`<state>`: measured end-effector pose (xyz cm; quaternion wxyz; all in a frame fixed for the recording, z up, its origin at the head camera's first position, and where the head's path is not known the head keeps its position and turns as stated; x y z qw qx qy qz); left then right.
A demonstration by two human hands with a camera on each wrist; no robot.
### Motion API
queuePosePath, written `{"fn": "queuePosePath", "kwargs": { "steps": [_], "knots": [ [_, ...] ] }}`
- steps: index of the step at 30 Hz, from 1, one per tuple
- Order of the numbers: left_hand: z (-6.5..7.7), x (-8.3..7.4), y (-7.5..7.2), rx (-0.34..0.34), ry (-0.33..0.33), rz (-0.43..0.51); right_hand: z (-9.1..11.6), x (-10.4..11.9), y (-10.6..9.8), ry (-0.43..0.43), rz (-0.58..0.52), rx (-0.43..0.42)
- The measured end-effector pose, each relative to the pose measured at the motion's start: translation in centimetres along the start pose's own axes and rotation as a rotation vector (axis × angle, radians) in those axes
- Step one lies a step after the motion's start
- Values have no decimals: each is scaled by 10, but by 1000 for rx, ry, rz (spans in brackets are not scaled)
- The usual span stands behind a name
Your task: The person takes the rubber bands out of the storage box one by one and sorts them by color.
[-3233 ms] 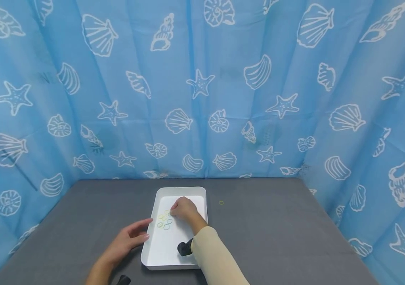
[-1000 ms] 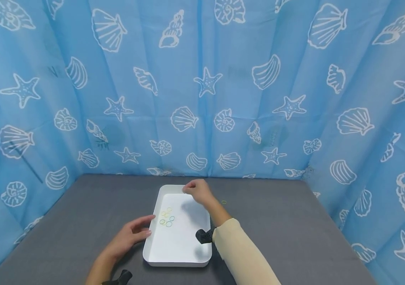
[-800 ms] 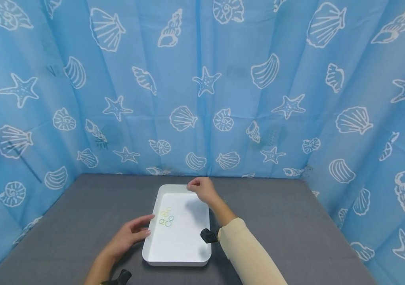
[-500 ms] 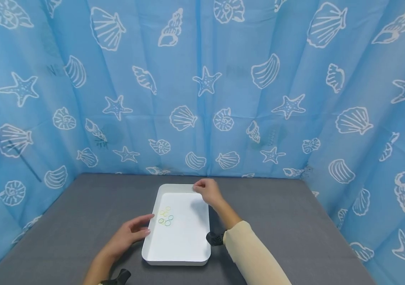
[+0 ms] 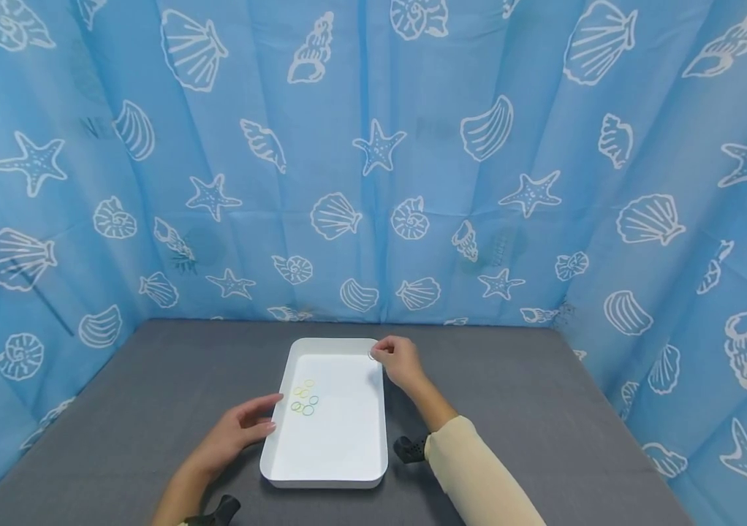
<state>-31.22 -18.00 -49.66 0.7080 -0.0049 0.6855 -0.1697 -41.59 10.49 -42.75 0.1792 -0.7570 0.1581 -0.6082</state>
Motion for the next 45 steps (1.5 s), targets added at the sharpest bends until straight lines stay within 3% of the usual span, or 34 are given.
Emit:
{"fn": "queuePosePath", "kwargs": {
  "steps": [16, 26, 33, 45],
  "knots": [
    [0, -2, 1, 7, 26, 8, 12, -30, -23, -50, 61, -103],
    [2, -3, 1, 9, 30, 14, 22, -51, -36, -4, 124, -126],
    [2, -4, 1, 5, 32, 19, 24, -54, -39, -18, 199, -145],
    [3, -5, 1, -1, 27, 10, 22, -63, -42, 33, 313, -128]
  ]
}}
Point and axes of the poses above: each hand's wrist, its own z-axis away from the middle knuckle, its own y-axis out of the palm, x = y × z, the point moved 8 cm from there along -z, towards the middle knuckle, and after that the axes turned 4 degrees about -z, right-handed, at the moved point
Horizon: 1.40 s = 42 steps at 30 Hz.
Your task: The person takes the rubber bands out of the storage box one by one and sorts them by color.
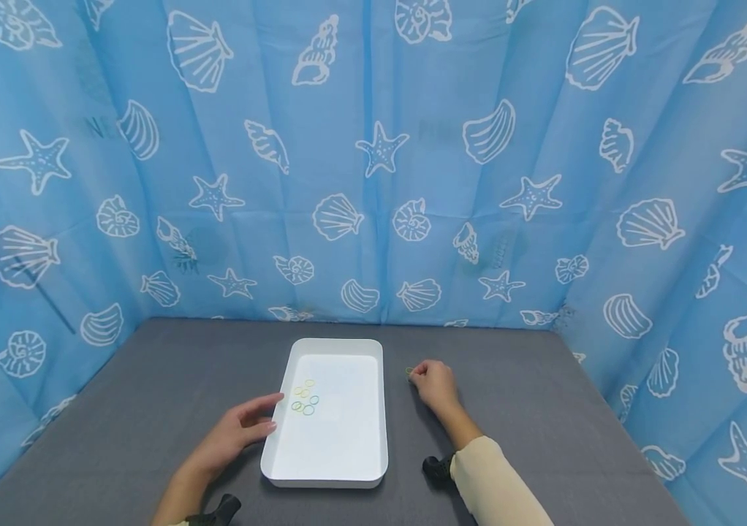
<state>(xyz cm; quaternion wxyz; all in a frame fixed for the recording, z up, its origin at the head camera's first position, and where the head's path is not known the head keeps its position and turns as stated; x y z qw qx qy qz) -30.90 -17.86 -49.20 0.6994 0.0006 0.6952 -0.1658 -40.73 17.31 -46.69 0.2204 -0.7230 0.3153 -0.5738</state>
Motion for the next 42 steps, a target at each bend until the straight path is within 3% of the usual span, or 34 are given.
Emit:
{"fn": "queuePosePath", "kwargs": {
  "steps": [8, 17, 28, 33, 42],
  "knots": [
    [0, 0, 0, 5, 1, -4, -3, -5, 0, 42, 10, 34],
    [-1, -1, 0, -6, 5, -8, -6, -2, -1, 30, 66, 49],
    [-2, 3, 0, -15, 3, -19, -5, -8, -2, 61, 6, 35],
    [-3, 3, 0, -14, 4, -18, -6, -12, -3, 91, -74, 34],
    [-2, 2, -1, -12, 8, -10, 1, -13, -9, 187, -319, 31]
  ]
}}
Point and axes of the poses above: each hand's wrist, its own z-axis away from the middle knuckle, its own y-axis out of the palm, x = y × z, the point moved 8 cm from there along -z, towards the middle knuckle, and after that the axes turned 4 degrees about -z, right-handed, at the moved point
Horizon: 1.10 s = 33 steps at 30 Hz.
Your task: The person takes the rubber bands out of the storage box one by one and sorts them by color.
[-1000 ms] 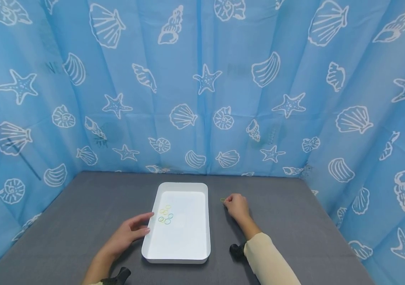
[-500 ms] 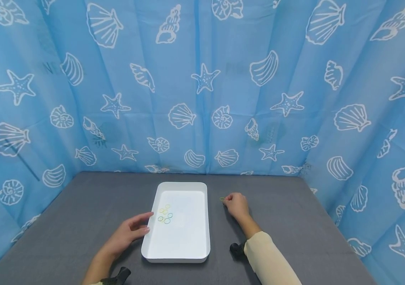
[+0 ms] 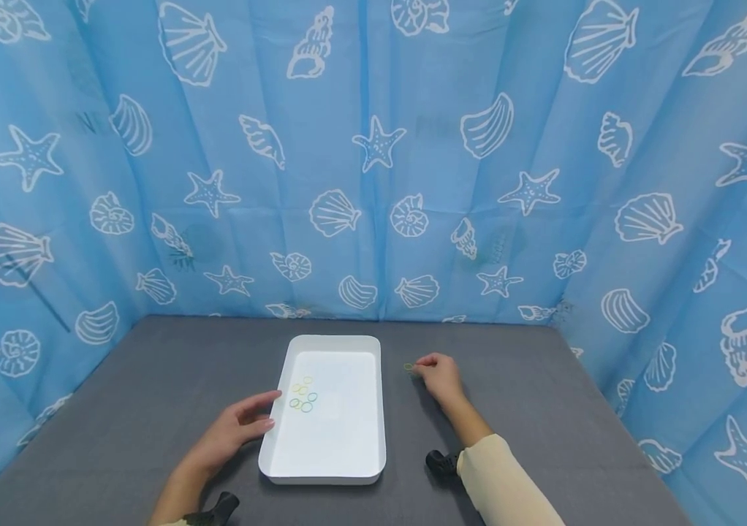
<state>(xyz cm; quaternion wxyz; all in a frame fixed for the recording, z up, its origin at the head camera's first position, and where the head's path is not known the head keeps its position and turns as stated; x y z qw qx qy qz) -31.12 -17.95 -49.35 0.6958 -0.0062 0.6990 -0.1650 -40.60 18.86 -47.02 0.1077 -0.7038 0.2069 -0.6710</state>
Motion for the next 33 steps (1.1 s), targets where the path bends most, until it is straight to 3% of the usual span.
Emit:
{"fn": "queuePosePath", "kwargs": {
  "steps": [13, 25, 33],
  "knots": [
    [0, 0, 1, 8, -2, 11, 17, 29, 10, 51, -127, 65],
    [0, 0, 1, 12, 1, 14, 21, 58, 32, 46, -100, 146],
    [0, -1, 0, 15, 4, 12, 12, 77, 45, 40, -87, 175]
  ]
}}
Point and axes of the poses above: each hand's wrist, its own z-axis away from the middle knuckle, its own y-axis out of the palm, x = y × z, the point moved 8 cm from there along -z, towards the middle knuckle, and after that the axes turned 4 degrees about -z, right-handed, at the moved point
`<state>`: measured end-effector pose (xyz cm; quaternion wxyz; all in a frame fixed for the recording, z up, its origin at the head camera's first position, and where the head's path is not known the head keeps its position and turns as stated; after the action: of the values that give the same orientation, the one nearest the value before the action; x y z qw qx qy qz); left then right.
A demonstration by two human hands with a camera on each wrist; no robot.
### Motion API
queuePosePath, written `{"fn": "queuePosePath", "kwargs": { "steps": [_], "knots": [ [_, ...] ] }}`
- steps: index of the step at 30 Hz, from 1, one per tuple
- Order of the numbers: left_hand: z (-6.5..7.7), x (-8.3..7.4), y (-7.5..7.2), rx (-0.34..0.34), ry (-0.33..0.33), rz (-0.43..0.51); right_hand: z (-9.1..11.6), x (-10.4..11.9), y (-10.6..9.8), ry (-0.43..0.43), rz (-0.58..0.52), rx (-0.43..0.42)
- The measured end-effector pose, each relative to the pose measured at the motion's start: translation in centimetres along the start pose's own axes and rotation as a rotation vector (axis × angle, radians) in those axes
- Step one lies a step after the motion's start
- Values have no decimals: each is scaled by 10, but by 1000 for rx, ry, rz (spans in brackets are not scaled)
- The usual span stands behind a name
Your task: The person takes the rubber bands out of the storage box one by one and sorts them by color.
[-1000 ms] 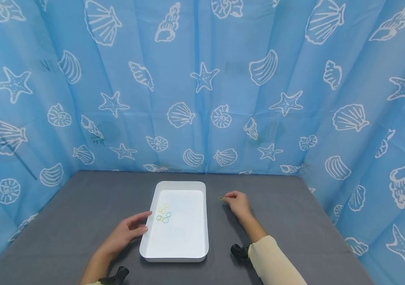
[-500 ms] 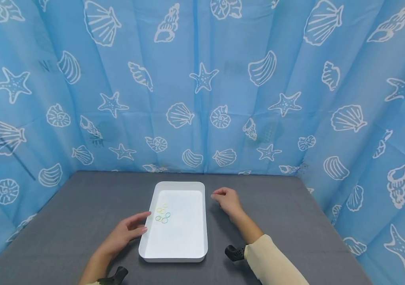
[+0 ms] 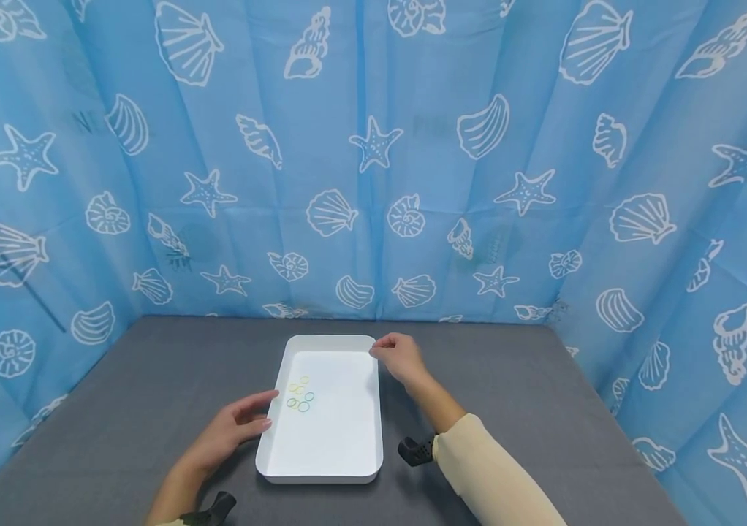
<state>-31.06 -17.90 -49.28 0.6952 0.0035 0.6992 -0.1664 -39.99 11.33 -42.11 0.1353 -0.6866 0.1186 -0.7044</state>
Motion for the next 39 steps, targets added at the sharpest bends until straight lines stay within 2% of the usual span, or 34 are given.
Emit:
{"fn": "queuePosePath", "kwargs": {
  "steps": [4, 10, 15, 25, 30, 36, 39],
  "knots": [
    [-1, 0, 0, 7, -5, 2, -6, 7, 8, -4, 57, 35],
    [-1, 1, 0, 2, -16, 2, -10, 16, 28, -45, 220, 162],
    [-1, 0, 0, -2, -21, -2, -12, 21, 45, -63, 285, 231],
    [-3, 4, -1, -6, -29, -16, -15, 17, 81, -129, 323, 317],
    [-1, 1, -1, -6, -27, -5, -14, 12, 99, -127, 325, 351],
    [-1, -1, 1, 0, -24, 1, -10, 3, 117, -143, 308, 457],
    [-2, -1, 1, 7, -23, 0, -10, 1, 121, -151, 292, 473]
  ]
}}
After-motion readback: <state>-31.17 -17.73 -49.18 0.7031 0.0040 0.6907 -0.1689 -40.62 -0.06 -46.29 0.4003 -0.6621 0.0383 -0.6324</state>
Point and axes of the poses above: each hand's wrist, its own z-axis away from the middle knuckle, its own y-axis out of the palm, x = y × z, the point moved 8 cm from there along -z, towards the middle knuckle, and after that the axes turned 4 degrees about -z, right-handed, at the moved point
